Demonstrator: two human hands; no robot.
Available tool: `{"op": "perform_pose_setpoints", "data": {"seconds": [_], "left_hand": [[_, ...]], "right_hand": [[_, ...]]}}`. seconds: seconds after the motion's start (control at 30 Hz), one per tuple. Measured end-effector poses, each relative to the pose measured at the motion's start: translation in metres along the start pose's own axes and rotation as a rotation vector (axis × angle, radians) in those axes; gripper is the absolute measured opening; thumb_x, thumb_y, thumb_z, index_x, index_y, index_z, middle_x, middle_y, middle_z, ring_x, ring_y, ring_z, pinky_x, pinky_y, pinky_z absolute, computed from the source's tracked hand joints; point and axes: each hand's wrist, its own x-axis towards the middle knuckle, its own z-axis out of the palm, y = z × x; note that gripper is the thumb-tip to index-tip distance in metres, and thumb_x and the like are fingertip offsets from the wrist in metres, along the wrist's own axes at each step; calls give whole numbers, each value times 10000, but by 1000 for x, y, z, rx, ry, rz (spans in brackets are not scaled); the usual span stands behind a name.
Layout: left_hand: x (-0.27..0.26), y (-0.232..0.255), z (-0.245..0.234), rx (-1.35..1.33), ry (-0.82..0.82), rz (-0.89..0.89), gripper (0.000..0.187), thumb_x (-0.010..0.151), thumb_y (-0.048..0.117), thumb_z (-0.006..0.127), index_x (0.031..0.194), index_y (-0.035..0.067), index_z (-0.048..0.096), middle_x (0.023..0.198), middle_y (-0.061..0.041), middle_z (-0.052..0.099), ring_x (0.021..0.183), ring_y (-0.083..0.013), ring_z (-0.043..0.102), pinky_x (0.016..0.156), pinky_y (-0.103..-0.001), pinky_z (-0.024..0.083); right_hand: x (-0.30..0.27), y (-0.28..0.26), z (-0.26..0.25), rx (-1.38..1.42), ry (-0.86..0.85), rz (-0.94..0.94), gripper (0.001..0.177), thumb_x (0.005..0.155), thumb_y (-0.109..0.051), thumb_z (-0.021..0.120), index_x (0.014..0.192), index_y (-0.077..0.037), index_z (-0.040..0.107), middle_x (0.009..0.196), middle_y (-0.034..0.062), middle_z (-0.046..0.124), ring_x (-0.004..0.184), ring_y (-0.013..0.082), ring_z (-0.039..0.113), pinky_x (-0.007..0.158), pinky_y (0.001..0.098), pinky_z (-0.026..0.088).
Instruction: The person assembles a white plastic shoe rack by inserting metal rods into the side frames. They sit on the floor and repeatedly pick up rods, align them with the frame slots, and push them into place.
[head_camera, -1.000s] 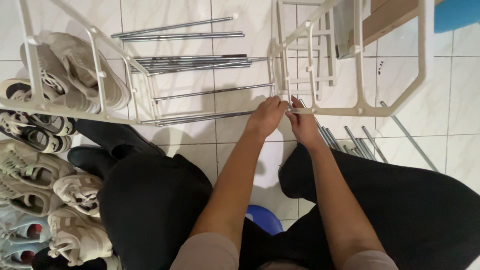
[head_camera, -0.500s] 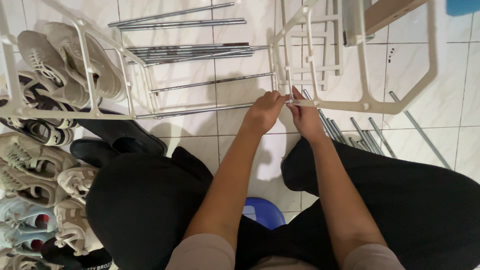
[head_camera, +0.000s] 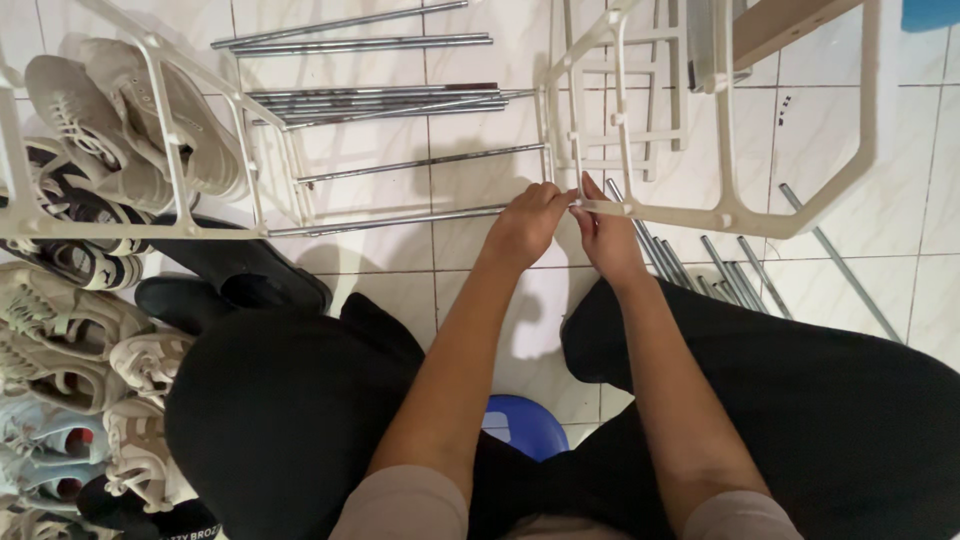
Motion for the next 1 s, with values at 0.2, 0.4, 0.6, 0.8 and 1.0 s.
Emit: {"op": "perform_pose_setpoints", "data": {"seconds": [0.2, 0.4, 0.6, 0.8, 1.0], "left_hand": [[3, -22, -18, 290, -77, -28, 229, 862, 303, 712, 926, 85, 686, 792, -99, 673, 761, -319, 643, 707, -474, 491], [-10, -28, -9, 311, -204, -117, 203, 986, 288, 625, 893, 110, 661, 742, -95, 681, 720, -312, 665, 647, -465, 485], [-8, -32, -8, 368, -285, -130, 220, 1002, 295, 591, 898, 110, 650, 755, -105, 695, 715, -309, 677, 649, -461, 500], [-6, -32, -11, 351, -312, -168, 234, 995, 308, 586, 881, 109, 635, 779, -100, 701, 748, -306, 679, 692, -459, 500], [-4, -32, -13, 322, -326, -201, 176, 983, 254, 586, 879, 120, 633, 815, -88, 706, 810, -294, 679, 750, -445, 503]], "right_hand": [[3, 11, 6, 94, 25, -49, 539, 1019, -76, 640, 1514, 20, 449, 1245, 168, 702, 1237, 288, 650, 1018, 364, 529], [14, 23, 19, 361, -146, 106, 533, 988, -78, 647, 1449, 13, 396, 1312, 118, 614, 1278, 227, 590, 1025, 333, 504], [11, 25, 34, 385, -138, 153, 306, 1078, -164, 578, 1320, -30, 445, 1190, 119, 642, 1159, 200, 618, 968, 323, 517], [18, 2, 28, 189, -108, 202, 267, 1066, -210, 583, 1258, -47, 494, 1110, 101, 674, 992, 199, 654, 859, 340, 531], [19, -15, 18, 129, -186, 249, 452, 889, -82, 647, 1287, -53, 435, 1137, 124, 644, 985, 231, 679, 851, 371, 563]]}}
